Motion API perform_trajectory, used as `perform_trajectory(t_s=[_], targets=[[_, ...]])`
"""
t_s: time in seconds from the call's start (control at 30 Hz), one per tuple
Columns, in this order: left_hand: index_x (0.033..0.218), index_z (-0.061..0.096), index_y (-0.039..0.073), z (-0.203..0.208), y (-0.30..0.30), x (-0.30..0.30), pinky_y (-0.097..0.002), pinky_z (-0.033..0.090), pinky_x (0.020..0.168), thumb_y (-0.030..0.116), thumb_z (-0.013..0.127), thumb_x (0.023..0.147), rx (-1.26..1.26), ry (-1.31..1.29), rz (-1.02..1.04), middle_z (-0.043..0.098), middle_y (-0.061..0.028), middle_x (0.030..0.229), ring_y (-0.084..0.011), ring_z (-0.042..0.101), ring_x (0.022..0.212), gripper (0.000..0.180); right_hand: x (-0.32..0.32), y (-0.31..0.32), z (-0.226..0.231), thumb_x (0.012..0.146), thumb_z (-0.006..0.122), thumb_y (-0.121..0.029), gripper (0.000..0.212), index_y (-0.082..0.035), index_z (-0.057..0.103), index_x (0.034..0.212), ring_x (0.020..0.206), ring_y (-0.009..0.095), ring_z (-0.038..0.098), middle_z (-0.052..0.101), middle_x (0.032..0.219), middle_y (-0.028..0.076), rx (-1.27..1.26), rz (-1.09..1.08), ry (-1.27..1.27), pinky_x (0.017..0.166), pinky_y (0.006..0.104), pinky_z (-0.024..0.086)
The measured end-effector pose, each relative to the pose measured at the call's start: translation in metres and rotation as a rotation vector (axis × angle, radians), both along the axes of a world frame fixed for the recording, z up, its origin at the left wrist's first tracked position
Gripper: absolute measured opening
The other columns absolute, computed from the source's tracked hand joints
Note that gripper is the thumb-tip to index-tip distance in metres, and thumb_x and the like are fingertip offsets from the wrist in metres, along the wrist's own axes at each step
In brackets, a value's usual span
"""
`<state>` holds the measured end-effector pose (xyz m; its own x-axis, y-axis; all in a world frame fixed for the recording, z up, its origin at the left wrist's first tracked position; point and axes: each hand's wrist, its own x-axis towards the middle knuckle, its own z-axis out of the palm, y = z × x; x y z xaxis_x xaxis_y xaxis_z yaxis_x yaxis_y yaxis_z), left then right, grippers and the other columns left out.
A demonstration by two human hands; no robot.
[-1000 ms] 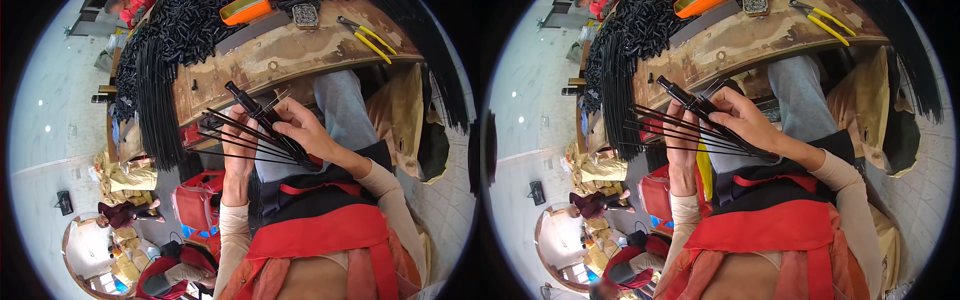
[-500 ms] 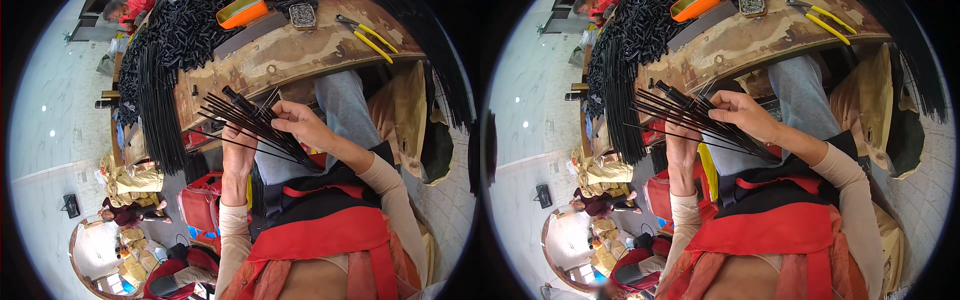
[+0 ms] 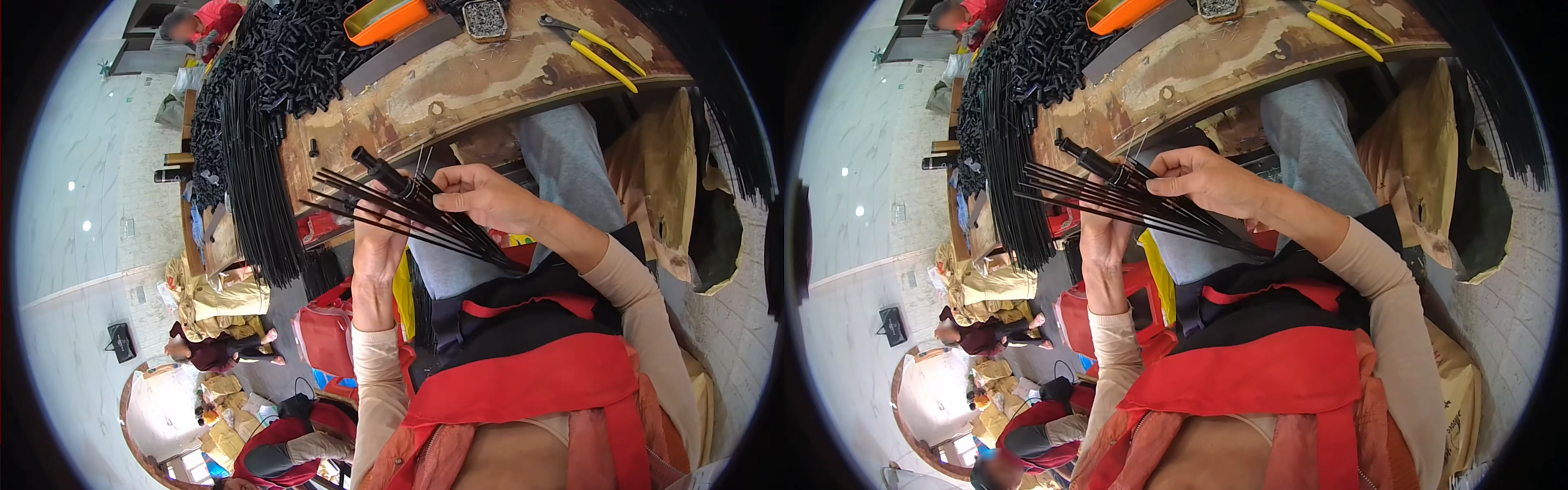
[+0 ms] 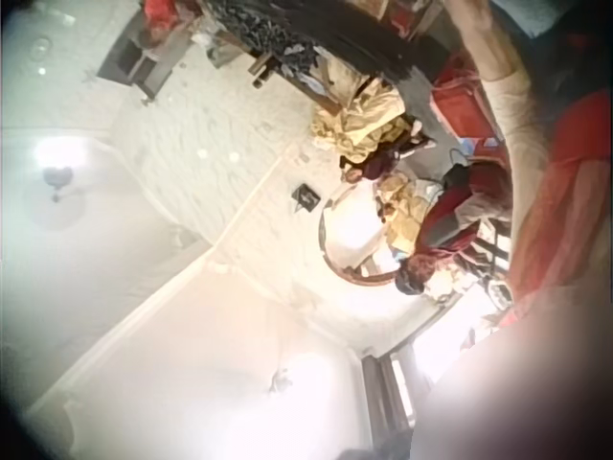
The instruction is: Assembling black wire filaments into plastic connectors and trimming them to length.
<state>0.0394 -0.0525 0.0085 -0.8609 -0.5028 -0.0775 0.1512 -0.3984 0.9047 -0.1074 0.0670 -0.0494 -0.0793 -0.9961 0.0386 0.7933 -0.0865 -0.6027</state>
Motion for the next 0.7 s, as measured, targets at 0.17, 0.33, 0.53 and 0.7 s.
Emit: perform_trajectory(t_s=[0.17, 0.33, 0.53, 0.7], targets=[[0.123, 0.051, -0.001, -0.006, 0.001, 0.005, -0.0288, 0.056, 0.069, 0.014, 0.07, 0.088, 0.06, -0.047, 0.044, 0.064, -0.0087, 0.102, -0.0182, 0.066, 0.083, 0.043, -0.004, 0.001, -0.007, 0.09, 0.068, -0.009, 0.014, -0.002, 0.064, 0.101, 0.089, 0.007, 0.059, 0.065, 0.094, 0.001, 0.017, 0.156, -0.164, 0.081, 0.0211, 0.045], [0.123, 0.054, 0.002, -0.027, -0.012, 0.009, -0.0266, 0.056, 0.076, 0.018, 0.075, 0.085, 0.01, -0.003, -0.039, 0.064, -0.0072, 0.104, -0.0161, 0.065, 0.088, 0.047, 0.008, 0.006, -0.002, 0.087, 0.07, -0.008, 0.01, -0.002, 0.066, 0.094, 0.088, 0.008, 0.059, 0.065, 0.093, 0.001, 0.003, 0.126, -0.179, 0.082, 0.0224, 0.045], [0.128, 0.05, 0.004, -0.037, 0.006, -0.019, -0.0342, 0.048, 0.094, 0.032, 0.051, 0.1, 0.211, 0.082, 0.096, 0.062, -0.0133, 0.117, -0.0234, 0.059, 0.11, 0.04, 0.021, 0.004, 0.018, 0.087, 0.067, -0.003, 0.012, 0.0, 0.065, 0.098, 0.086, 0.009, 0.062, 0.067, 0.093, 0.004, 0.029, -0.321, -0.12, 0.081, 0.0235, 0.049], [0.12, 0.055, -0.002, 0.01, 0.034, -0.021, -0.0337, 0.045, 0.099, 0.024, 0.047, 0.101, -0.297, -0.13, 0.23, 0.061, -0.0186, 0.12, -0.0224, 0.059, 0.11, 0.033, 0.024, 0.004, 0.01, 0.088, 0.066, -0.002, 0.012, 0.0, 0.066, 0.1, 0.088, 0.009, 0.061, 0.067, 0.096, 0.004, 0.035, -0.422, -0.066, 0.084, 0.0236, 0.048]])
